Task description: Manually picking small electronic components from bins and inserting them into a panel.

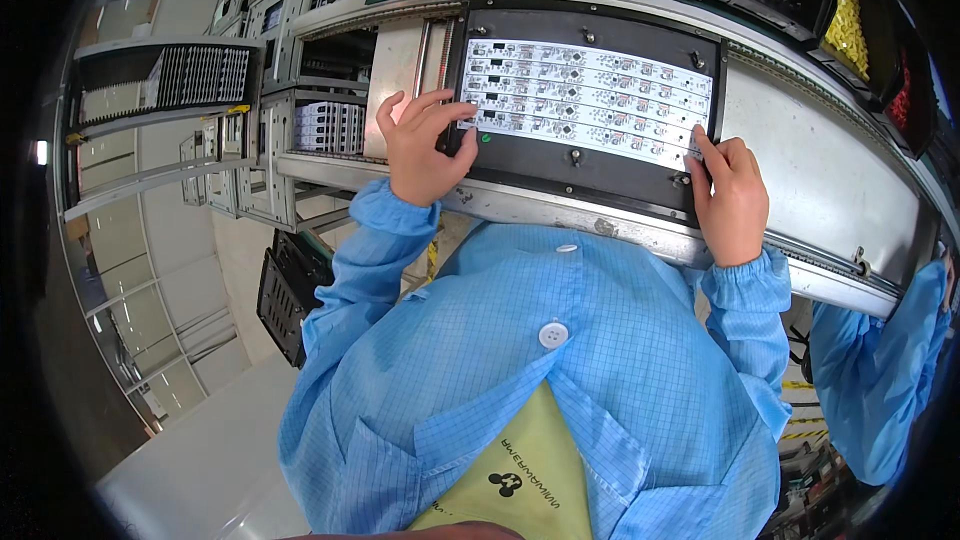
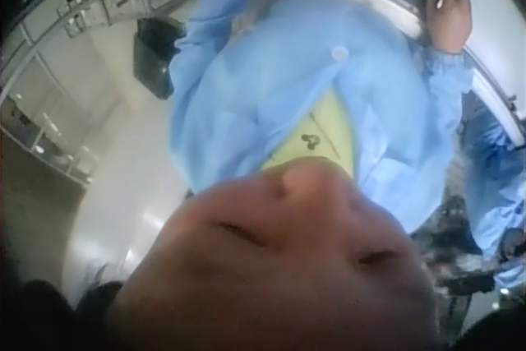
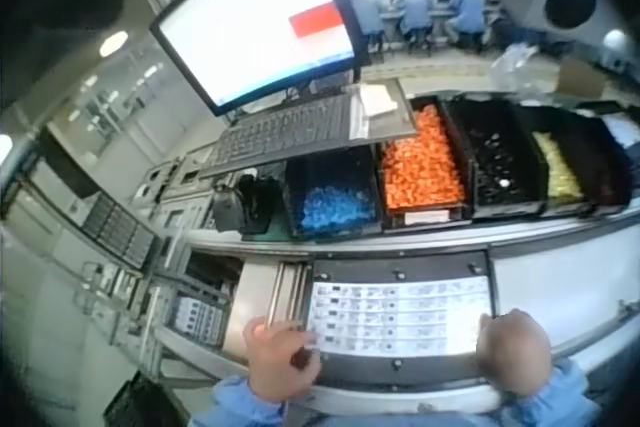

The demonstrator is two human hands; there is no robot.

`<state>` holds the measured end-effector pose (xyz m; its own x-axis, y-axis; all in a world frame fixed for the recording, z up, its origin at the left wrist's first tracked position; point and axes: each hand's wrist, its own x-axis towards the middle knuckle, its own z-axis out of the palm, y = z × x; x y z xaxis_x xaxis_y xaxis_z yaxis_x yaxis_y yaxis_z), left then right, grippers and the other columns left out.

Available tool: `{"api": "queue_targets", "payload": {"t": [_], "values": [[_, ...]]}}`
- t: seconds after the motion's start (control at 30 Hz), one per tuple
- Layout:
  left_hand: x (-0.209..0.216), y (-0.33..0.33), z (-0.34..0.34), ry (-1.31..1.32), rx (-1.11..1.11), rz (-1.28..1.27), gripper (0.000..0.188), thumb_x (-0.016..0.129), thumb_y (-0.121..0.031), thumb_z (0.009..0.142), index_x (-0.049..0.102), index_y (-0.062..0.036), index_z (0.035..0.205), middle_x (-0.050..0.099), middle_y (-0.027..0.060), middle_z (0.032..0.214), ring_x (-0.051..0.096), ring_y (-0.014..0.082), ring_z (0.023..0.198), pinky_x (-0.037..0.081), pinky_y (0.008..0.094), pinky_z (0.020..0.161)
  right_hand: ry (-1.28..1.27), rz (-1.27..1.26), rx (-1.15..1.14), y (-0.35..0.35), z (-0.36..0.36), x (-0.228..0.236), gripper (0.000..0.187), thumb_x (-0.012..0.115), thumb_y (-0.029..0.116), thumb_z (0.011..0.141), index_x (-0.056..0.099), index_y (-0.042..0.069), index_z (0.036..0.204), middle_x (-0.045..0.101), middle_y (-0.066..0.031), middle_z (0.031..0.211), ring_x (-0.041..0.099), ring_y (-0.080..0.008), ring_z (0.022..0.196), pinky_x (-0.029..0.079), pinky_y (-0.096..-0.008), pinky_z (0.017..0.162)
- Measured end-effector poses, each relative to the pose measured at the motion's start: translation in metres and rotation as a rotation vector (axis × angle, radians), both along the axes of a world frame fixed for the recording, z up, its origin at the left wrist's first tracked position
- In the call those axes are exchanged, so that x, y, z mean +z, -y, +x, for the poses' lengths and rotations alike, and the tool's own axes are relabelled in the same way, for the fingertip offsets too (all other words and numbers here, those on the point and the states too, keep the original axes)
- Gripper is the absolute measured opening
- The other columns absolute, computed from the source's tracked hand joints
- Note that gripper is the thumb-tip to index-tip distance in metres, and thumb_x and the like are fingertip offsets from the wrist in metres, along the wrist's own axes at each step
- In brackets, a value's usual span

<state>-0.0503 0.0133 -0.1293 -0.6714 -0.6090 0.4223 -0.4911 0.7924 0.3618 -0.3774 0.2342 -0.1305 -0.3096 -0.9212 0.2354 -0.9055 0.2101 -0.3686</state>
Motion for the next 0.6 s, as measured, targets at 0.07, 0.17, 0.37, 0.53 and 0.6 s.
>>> {"api": "queue_targets", "payload": {"t": [0.07, 0.17, 0.37, 0.53, 0.6], "values": [[-0.004, -0.006, -0.006, -0.003, 0.048, -0.006, 0.029, 0.079, -0.009, 0.076, 0.076, -0.0174, 0.104, 0.076, -0.0017, 0.097, 0.068, 0.0219, 0.114, 0.029, 0.0520, 0.112, 0.003, 0.004, 0.002, 0.000, 0.000, -0.001, 0.042, 0.077, 0.005, 0.091, 0.072, 0.009, 0.133, 0.056, -0.0085, 0.086, 0.057, -0.0227, 0.073, 0.051, -0.0362, 0.066], [-0.003, -0.008, -0.007, 0.023, 0.070, -0.018, 0.027, 0.077, -0.008, 0.077, 0.075, -0.0176, 0.102, 0.074, -0.0021, 0.099, 0.067, 0.0226, 0.114, 0.029, 0.0508, 0.111, 0.004, 0.012, 0.002, -0.001, 0.000, -0.002, 0.043, 0.077, 0.005, 0.092, 0.072, 0.010, 0.134, 0.055, -0.0088, 0.086, 0.057, -0.0230, 0.073, 0.050, -0.0365, 0.066], [0.009, -0.007, 0.004, 0.109, -0.025, 0.050, 0.021, 0.079, -0.013, 0.083, 0.075, -0.0181, 0.102, 0.066, 0.0002, 0.117, 0.057, 0.0265, 0.128, 0.029, 0.0514, 0.108, 0.001, 0.007, -0.007, -0.003, -0.001, -0.003, 0.043, 0.076, 0.005, 0.092, 0.071, 0.010, 0.134, 0.054, -0.0092, 0.086, 0.056, -0.0236, 0.072, 0.050, -0.0371, 0.067], [0.011, -0.005, 0.002, 0.196, -0.077, 0.045, 0.021, 0.080, -0.016, 0.084, 0.074, -0.0192, 0.104, 0.062, 0.0008, 0.125, 0.051, 0.0279, 0.133, 0.028, 0.0520, 0.109, 0.021, -0.009, -0.017, -0.004, 0.000, -0.005, 0.043, 0.075, 0.004, 0.093, 0.071, 0.010, 0.136, 0.053, -0.0092, 0.086, 0.055, -0.0236, 0.072, 0.050, -0.0366, 0.067], [0.011, -0.003, 0.002, 0.224, -0.093, 0.053, 0.022, 0.081, -0.017, 0.084, 0.074, -0.0195, 0.104, 0.061, 0.0005, 0.127, 0.050, 0.0278, 0.134, 0.028, 0.0520, 0.110, 0.025, -0.016, -0.025, -0.004, 0.002, -0.007, 0.043, 0.075, 0.004, 0.093, 0.071, 0.010, 0.136, 0.053, -0.0090, 0.086, 0.055, -0.0232, 0.072, 0.050, -0.0363, 0.067]]}}
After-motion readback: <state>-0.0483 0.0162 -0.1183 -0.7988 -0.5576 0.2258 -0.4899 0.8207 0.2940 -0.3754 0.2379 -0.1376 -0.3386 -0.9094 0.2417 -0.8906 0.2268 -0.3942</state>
